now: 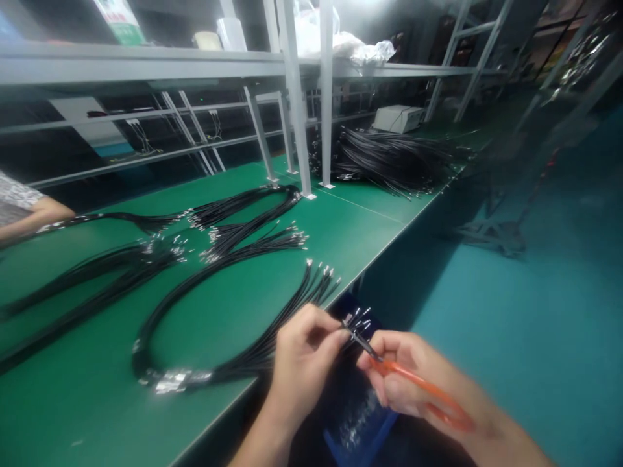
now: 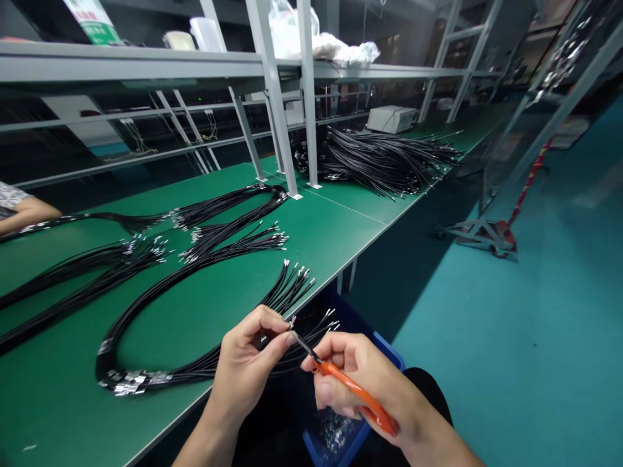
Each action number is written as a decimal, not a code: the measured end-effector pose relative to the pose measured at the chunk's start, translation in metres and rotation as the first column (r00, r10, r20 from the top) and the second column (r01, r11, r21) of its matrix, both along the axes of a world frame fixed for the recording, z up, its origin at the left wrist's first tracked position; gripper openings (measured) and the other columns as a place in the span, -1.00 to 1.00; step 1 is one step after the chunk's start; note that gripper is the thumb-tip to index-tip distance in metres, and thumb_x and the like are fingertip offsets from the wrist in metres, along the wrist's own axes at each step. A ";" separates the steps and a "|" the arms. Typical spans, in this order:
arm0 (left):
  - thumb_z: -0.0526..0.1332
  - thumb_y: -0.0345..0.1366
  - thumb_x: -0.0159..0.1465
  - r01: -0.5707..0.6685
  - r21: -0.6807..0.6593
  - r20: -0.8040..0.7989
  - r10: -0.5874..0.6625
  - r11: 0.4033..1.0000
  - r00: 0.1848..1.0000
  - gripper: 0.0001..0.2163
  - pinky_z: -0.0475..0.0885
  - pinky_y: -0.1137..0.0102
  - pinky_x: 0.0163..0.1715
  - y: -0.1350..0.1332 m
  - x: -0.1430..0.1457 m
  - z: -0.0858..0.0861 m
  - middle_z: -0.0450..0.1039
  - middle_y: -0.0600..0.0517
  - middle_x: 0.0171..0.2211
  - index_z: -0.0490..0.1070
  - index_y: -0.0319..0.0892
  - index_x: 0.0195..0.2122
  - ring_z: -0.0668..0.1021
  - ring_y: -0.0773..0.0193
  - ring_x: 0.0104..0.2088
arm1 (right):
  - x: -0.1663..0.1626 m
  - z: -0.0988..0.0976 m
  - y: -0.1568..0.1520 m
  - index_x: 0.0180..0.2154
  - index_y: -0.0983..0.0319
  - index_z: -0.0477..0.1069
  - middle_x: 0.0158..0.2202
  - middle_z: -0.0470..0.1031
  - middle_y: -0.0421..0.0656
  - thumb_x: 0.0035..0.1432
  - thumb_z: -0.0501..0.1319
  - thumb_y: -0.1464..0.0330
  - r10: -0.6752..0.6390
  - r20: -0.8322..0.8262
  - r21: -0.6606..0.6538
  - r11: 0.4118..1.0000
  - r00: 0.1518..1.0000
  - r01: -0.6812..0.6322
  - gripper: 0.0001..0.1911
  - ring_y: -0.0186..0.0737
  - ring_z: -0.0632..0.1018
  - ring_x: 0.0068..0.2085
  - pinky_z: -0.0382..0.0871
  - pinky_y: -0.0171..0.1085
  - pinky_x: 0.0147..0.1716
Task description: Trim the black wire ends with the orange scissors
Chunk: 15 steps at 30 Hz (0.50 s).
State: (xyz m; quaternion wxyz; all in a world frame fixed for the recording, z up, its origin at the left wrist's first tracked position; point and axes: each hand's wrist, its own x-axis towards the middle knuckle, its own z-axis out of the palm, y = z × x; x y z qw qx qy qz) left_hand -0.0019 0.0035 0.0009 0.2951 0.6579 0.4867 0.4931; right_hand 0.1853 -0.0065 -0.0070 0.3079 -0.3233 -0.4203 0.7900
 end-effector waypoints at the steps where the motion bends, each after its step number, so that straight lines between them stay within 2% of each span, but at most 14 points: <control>1: 0.26 -0.41 0.16 0.011 -0.013 0.025 -0.011 1.000 1.000 -0.91 0.31 0.47 -0.46 0.000 -0.001 0.001 0.38 0.10 -0.49 0.38 -0.17 -0.47 0.43 0.35 -0.46 | -0.001 -0.001 0.002 -0.27 0.29 0.41 -0.54 0.43 -0.23 -0.10 0.38 0.29 0.009 -0.008 -0.022 1.000 1.000 -0.009 -0.66 -0.51 0.20 -0.61 -0.07 -0.44 -0.65; 8: 0.27 -0.41 0.15 0.052 -0.047 0.082 -0.048 0.998 0.995 -0.89 0.31 0.46 -0.46 -0.005 -0.001 0.000 0.39 0.09 -0.49 0.37 -0.18 -0.49 0.44 0.33 -0.46 | -0.010 0.000 0.008 -0.30 0.31 0.44 -0.56 0.44 -0.22 -0.10 0.39 0.31 -0.018 -0.049 -0.072 0.997 0.999 0.014 -0.69 -0.55 0.20 -0.68 -0.09 -0.45 -0.69; 15: 0.27 -0.41 0.16 0.050 -0.042 0.079 -0.047 0.998 0.996 -0.88 0.31 0.47 -0.47 -0.002 0.000 -0.002 0.38 0.10 -0.50 0.36 -0.17 -0.49 0.43 0.35 -0.46 | -0.010 0.007 0.009 -0.32 0.29 0.41 -0.58 0.44 -0.26 -0.02 0.34 0.37 0.001 0.006 -0.021 1.000 1.000 -0.001 -0.80 -0.59 0.18 -0.73 -0.06 -0.50 -0.74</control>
